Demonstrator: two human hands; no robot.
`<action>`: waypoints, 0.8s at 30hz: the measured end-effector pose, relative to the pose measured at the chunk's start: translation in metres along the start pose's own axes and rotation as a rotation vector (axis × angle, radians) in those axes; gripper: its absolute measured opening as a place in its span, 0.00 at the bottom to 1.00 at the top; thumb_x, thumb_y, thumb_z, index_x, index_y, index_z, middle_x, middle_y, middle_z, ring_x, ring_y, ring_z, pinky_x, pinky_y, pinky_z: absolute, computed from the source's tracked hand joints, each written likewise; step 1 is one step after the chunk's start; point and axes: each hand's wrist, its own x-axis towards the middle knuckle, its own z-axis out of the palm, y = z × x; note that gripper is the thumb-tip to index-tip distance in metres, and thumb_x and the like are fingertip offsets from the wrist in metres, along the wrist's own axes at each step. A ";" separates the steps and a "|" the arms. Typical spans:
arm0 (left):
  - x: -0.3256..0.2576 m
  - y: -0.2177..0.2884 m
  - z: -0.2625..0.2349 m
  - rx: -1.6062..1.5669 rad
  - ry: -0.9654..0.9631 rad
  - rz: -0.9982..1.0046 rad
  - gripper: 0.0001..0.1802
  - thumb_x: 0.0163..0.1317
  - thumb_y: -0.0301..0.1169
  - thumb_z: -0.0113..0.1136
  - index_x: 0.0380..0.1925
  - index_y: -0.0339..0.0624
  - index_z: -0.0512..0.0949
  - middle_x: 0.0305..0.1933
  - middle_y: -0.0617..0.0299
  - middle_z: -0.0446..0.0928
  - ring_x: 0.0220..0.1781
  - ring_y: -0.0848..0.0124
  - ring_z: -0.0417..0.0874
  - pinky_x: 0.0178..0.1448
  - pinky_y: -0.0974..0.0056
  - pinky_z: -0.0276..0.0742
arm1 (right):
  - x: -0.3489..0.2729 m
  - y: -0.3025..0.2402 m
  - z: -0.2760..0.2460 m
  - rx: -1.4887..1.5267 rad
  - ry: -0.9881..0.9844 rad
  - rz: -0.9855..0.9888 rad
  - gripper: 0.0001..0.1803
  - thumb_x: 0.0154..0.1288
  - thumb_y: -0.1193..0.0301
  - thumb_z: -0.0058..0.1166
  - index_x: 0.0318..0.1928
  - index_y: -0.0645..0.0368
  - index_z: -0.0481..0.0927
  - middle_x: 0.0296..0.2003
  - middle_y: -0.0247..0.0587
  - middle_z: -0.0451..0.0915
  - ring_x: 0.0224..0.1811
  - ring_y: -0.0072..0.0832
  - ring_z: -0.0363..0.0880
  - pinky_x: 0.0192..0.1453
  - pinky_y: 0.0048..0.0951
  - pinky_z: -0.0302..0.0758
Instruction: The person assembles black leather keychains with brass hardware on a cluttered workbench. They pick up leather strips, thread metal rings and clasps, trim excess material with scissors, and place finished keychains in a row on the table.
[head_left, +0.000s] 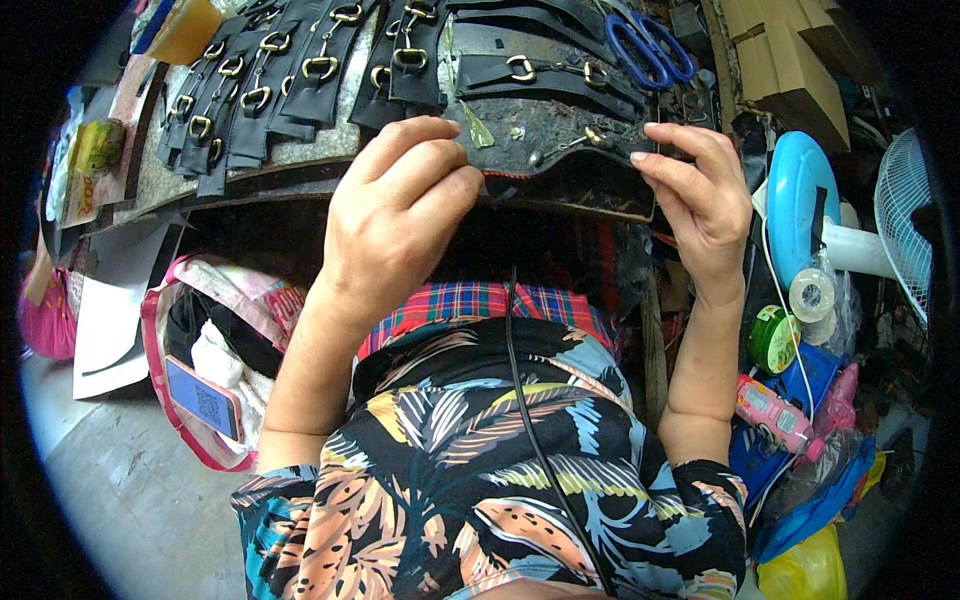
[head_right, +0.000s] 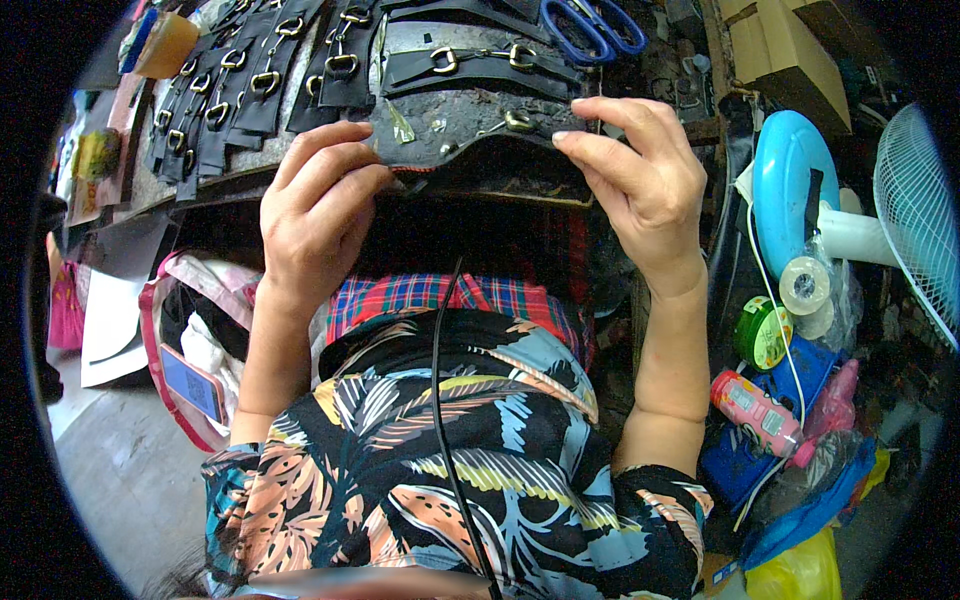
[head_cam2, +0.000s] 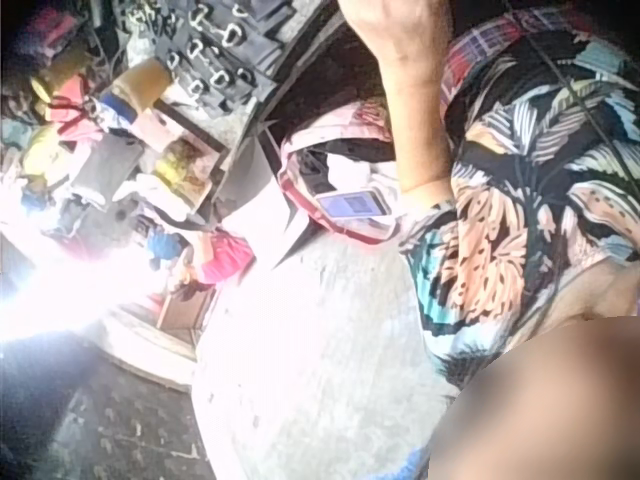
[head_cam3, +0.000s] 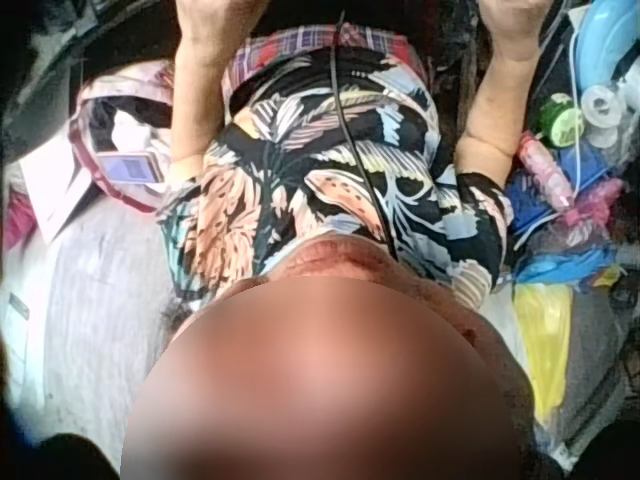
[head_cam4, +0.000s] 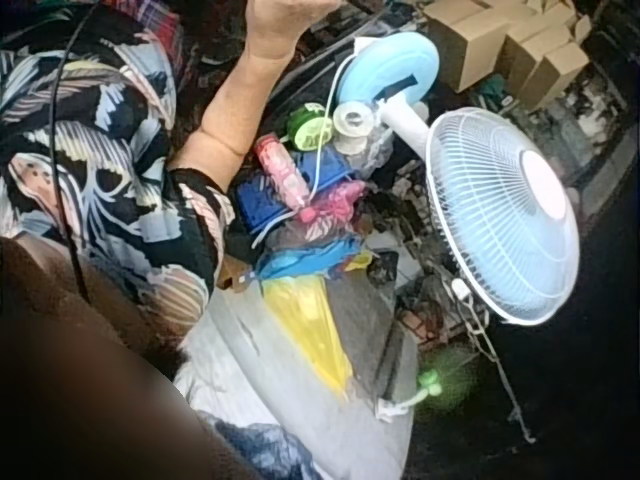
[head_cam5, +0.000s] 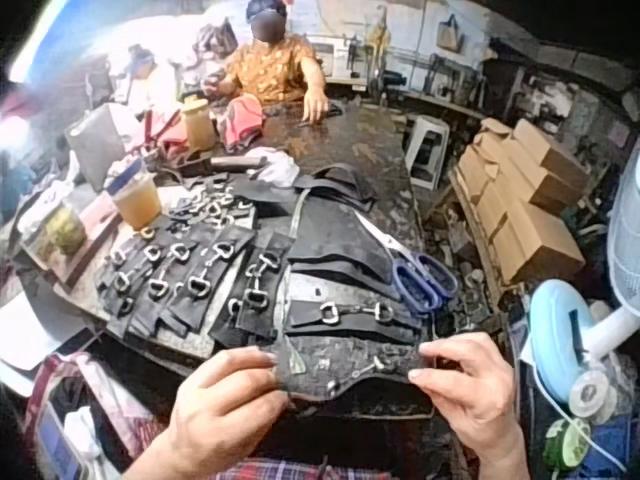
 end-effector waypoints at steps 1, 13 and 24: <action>-0.002 0.003 0.003 -0.045 0.009 -0.030 0.14 0.45 0.23 0.70 0.36 0.37 0.84 0.44 0.51 0.83 0.52 0.51 0.85 0.55 0.53 0.83 | -0.003 -0.001 -0.001 0.008 -0.009 0.004 0.15 0.51 0.80 0.70 0.41 0.54 0.89 0.45 0.39 0.86 0.47 0.41 0.84 0.49 0.37 0.82; 0.000 0.010 0.022 0.155 0.158 0.105 0.12 0.47 0.33 0.65 0.35 0.50 0.83 0.43 0.68 0.81 0.47 0.64 0.82 0.50 0.55 0.79 | -0.013 -0.012 0.007 -0.220 0.129 -0.093 0.15 0.49 0.79 0.68 0.41 0.54 0.88 0.44 0.37 0.87 0.48 0.41 0.84 0.50 0.37 0.84; -0.004 0.020 0.012 0.057 0.019 -0.124 0.19 0.51 0.25 0.68 0.46 0.47 0.87 0.56 0.64 0.84 0.56 0.57 0.80 0.62 0.54 0.75 | 0.005 -0.026 0.010 0.027 0.068 0.011 0.16 0.54 0.82 0.64 0.44 0.57 0.89 0.48 0.40 0.87 0.49 0.42 0.83 0.53 0.38 0.82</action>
